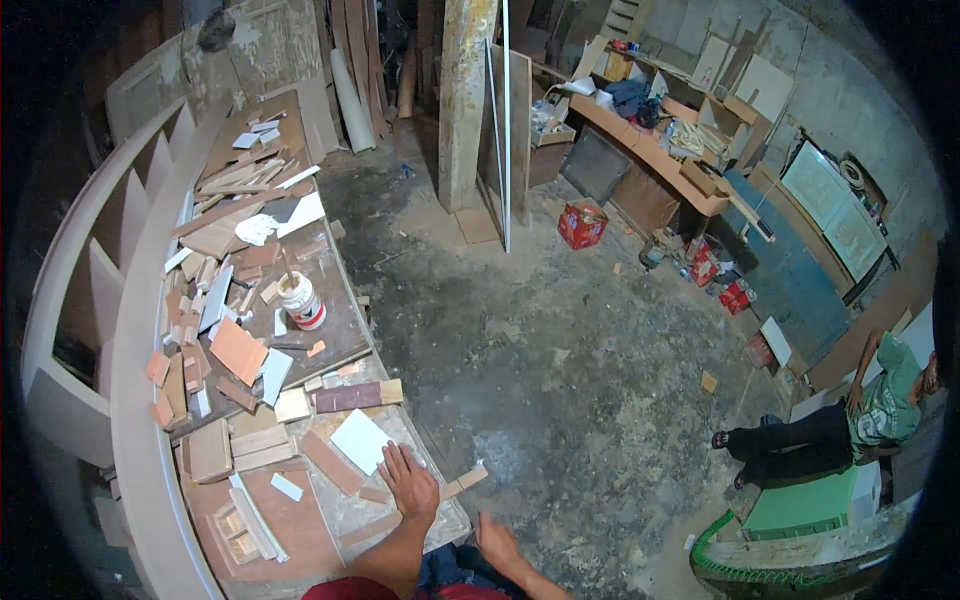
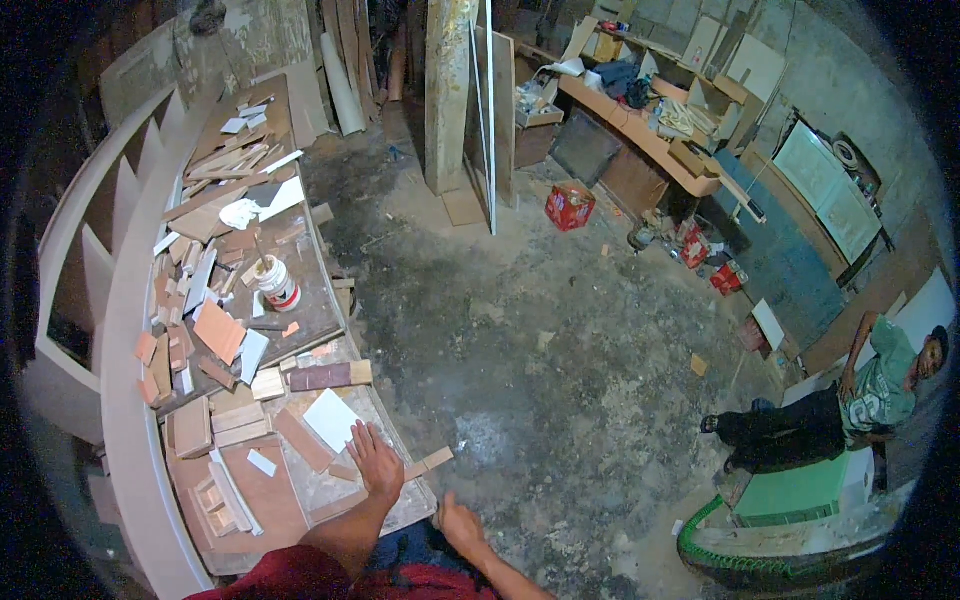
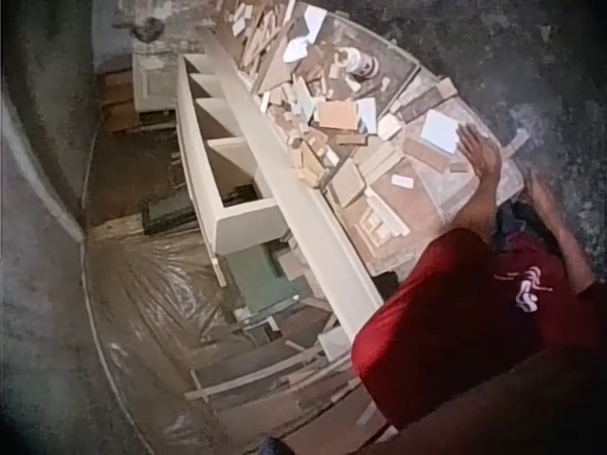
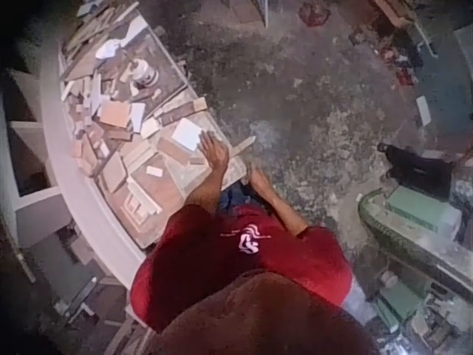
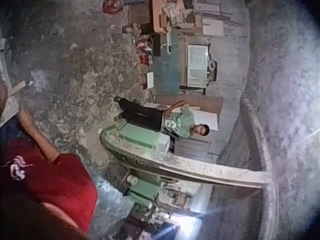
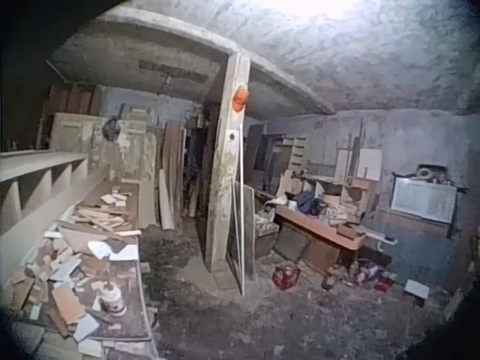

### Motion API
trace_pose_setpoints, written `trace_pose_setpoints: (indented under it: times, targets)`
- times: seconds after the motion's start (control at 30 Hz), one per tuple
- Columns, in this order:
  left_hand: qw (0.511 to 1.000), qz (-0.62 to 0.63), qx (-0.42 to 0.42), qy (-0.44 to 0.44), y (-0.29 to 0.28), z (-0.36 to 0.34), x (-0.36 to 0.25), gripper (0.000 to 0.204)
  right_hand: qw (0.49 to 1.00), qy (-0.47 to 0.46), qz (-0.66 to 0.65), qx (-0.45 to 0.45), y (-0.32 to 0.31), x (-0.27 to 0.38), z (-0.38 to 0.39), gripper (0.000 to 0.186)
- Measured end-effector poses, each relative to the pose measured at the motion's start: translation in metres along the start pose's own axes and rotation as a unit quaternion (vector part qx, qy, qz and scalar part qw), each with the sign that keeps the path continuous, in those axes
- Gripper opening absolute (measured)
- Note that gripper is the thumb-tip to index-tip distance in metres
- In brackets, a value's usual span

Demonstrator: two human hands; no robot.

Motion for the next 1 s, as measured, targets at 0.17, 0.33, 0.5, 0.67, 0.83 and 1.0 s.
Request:
trace_pose_setpoints:
  times: [0.17,0.33,0.5,0.67,0.83,1.0]
  targets:
    - [1.000,-0.004,-0.006,0.008,0.000,-0.003,-0.003,0.064,1.000,-0.009,0.002,-0.020,0.002,0.003,-0.040,0.026]
    - [1.000,0.002,0.005,-0.006,-0.002,-0.002,-0.002,0.063,0.999,0.019,0.024,-0.015,0.007,-0.009,0.008,0.022]
    - [0.999,0.003,0.032,-0.002,-0.007,-0.002,-0.008,0.064,0.992,-0.069,0.038,-0.102,-0.003,0.006,-0.037,0.020]
    - [0.999,-0.007,0.040,-0.012,-0.003,0.002,0.004,0.066,0.995,-0.053,0.051,-0.066,0.011,-0.008,0.000,0.020]
    - [1.000,-0.014,0.027,0.005,-0.003,-0.001,-0.010,0.067,0.995,-0.047,0.043,-0.079,0.002,-0.007,-0.026,0.023]
    - [1.000,0.006,0.026,0.000,-0.003,-0.001,-0.003,0.066,0.993,-0.049,0.039,-0.097,0.008,-0.008,-0.024,0.022]
Point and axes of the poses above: each hand's wrist, its own z-axis away from the middle knuckle, its own y-axis out of the palm, x = y × z, the point moved 1 cm from there along -z, towards the middle knuckle, and after that the axes turned 12 degrees about x, right-handed, at the moved point
